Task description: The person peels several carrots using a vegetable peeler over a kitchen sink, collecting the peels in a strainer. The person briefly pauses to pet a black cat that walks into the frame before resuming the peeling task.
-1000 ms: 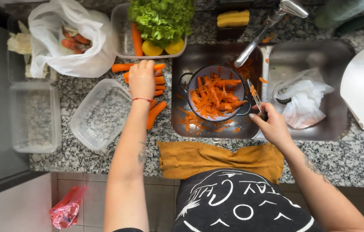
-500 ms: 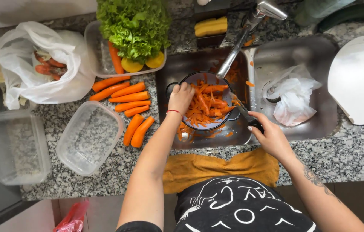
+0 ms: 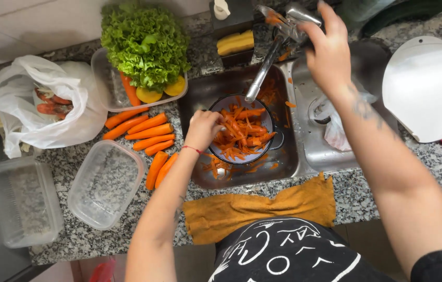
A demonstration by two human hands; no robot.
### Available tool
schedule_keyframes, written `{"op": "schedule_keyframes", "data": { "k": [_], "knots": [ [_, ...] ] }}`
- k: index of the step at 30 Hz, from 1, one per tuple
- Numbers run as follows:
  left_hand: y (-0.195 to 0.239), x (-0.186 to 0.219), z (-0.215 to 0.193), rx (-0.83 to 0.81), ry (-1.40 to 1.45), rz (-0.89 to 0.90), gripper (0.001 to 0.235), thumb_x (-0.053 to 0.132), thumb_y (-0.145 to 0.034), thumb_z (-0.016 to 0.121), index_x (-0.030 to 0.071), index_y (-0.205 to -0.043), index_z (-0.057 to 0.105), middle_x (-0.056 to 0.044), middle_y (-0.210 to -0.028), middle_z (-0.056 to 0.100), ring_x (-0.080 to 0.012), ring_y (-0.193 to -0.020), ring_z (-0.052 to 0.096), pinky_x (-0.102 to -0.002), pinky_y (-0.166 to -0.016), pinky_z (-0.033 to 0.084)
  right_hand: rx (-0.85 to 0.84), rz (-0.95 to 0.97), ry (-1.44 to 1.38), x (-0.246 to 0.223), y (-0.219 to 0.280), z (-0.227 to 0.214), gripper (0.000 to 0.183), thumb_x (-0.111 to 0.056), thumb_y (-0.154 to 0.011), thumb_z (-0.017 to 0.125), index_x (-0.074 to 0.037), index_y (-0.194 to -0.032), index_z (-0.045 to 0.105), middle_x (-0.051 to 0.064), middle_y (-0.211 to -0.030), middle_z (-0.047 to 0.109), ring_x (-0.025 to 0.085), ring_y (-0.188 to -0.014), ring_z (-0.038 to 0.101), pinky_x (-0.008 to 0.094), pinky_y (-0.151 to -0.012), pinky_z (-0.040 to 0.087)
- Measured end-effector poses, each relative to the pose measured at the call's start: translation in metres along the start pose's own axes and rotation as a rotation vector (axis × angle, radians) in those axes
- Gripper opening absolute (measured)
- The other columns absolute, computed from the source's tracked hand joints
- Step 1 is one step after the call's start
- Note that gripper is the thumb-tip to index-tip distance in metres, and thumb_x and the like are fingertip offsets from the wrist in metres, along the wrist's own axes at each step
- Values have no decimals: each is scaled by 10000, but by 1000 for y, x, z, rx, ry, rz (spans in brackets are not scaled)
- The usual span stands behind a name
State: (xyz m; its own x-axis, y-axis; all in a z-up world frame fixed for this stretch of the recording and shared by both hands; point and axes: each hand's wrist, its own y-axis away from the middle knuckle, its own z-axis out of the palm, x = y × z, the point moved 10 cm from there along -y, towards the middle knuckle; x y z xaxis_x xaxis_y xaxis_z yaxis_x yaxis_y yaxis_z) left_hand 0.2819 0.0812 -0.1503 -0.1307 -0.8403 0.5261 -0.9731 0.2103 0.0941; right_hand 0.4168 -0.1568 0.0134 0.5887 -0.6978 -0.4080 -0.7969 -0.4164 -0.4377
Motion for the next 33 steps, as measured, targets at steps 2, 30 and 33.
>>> {"op": "schedule_keyframes", "data": {
  "k": [2,30,33],
  "knots": [
    [-2,23,-25,89,124,13,73,180,-838,643,141,-894,617,-24,-885,626,-273,-871,515,-407,-806,401,-78,-55,80,25,-27,28,575,127,-706,601,-44,-1255,573,251,-1323,434,467,-1127,431,544,-893,403],
    [3,39,-68,550,948,-291,121,121,-900,564,107,-986,646,-16,-980,657,-107,-840,635,-236,-762,539,320,398,-413,7,32,-34,163,-126,-1047,560,-76,-897,519,14,-551,515,121,-481,505,262,-543,407],
    [17,-10,-16,655,1373,-480,154,132,-927,565,86,-1070,598,-40,-1049,605,-126,-828,650,-252,-782,574,367,708,-687,23,120,31,116,-188,-978,608,-73,-977,588,80,-540,533,152,-388,535,208,-369,414]
  ]
}}
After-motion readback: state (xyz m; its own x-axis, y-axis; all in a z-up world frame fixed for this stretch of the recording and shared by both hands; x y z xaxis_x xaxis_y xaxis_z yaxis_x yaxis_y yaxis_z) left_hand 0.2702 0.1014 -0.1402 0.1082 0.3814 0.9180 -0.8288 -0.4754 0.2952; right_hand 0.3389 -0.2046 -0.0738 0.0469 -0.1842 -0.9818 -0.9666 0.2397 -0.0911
